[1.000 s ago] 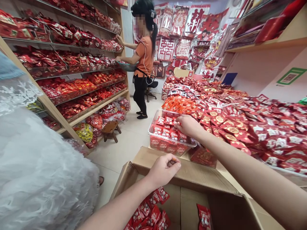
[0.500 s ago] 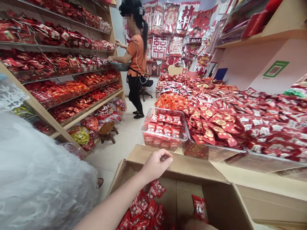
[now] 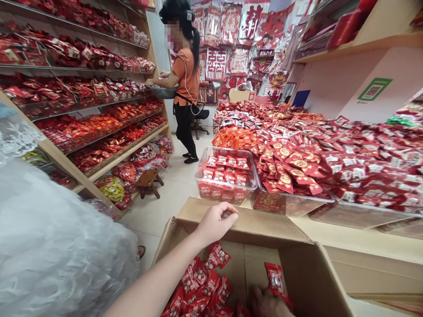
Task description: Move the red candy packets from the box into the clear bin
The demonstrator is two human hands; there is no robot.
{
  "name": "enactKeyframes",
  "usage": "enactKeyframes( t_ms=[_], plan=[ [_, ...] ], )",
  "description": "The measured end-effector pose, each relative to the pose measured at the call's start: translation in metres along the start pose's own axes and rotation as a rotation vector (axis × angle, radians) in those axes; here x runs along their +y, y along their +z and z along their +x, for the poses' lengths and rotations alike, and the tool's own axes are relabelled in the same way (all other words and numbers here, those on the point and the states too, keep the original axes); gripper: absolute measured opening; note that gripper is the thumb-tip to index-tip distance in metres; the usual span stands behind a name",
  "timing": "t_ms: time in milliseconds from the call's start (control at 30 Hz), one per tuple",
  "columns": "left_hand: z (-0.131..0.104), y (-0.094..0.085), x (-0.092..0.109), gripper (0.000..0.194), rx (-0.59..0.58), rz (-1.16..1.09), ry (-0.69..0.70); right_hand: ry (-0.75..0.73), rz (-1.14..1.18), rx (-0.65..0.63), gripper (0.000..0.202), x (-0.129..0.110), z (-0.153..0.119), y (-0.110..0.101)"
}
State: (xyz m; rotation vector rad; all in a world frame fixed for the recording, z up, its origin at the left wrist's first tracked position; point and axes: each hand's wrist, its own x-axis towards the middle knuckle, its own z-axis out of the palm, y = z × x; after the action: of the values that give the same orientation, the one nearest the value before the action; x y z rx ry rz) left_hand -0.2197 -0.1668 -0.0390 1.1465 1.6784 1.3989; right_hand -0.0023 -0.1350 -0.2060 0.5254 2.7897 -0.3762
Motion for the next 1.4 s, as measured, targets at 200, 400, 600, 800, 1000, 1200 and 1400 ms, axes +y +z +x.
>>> enactKeyframes(
  t_ms=[200, 400, 600, 800, 1000, 1200, 1400],
  plan=[
    [-0.001, -0.007, 0.006, 0.02, -0.08, -0.099, -0.053, -0.046, 0.016, -0.087, 0.036, -0.017, 0.006, -0.127],
    [-0.012, -0.009, 0.028, 0.047, -0.457, -0.302, -0.13, -0.24, 0.825, 0.328, 0.024, -0.011, -0.002, -0.23],
    [-0.008, 0.001, 0.024, 0.037, -0.164, -0.286, -0.224, -0.02, 1.286, 0.424, 0.032, -0.006, 0.027, -0.207],
    [-0.005, 0.009, 0.016, 0.034, -0.056, -0.315, -0.19, 0.013, 1.278, 0.481, 0.024, -0.002, 0.033, -0.191],
    [-0.004, 0.017, 0.019, 0.032, 0.052, -0.561, -0.346, 0.062, 1.447, 0.526, 0.025, -0.009, 0.031, -0.194],
    [-0.005, 0.019, 0.023, 0.03, 0.115, -0.599, -0.391, 0.006, 1.625, 0.4, 0.026, -0.012, 0.03, -0.196],
    [-0.002, 0.007, 0.019, 0.035, -0.09, -0.458, -0.319, -0.011, 1.547, 0.418, 0.024, -0.009, 0.025, -0.197]
  ],
)
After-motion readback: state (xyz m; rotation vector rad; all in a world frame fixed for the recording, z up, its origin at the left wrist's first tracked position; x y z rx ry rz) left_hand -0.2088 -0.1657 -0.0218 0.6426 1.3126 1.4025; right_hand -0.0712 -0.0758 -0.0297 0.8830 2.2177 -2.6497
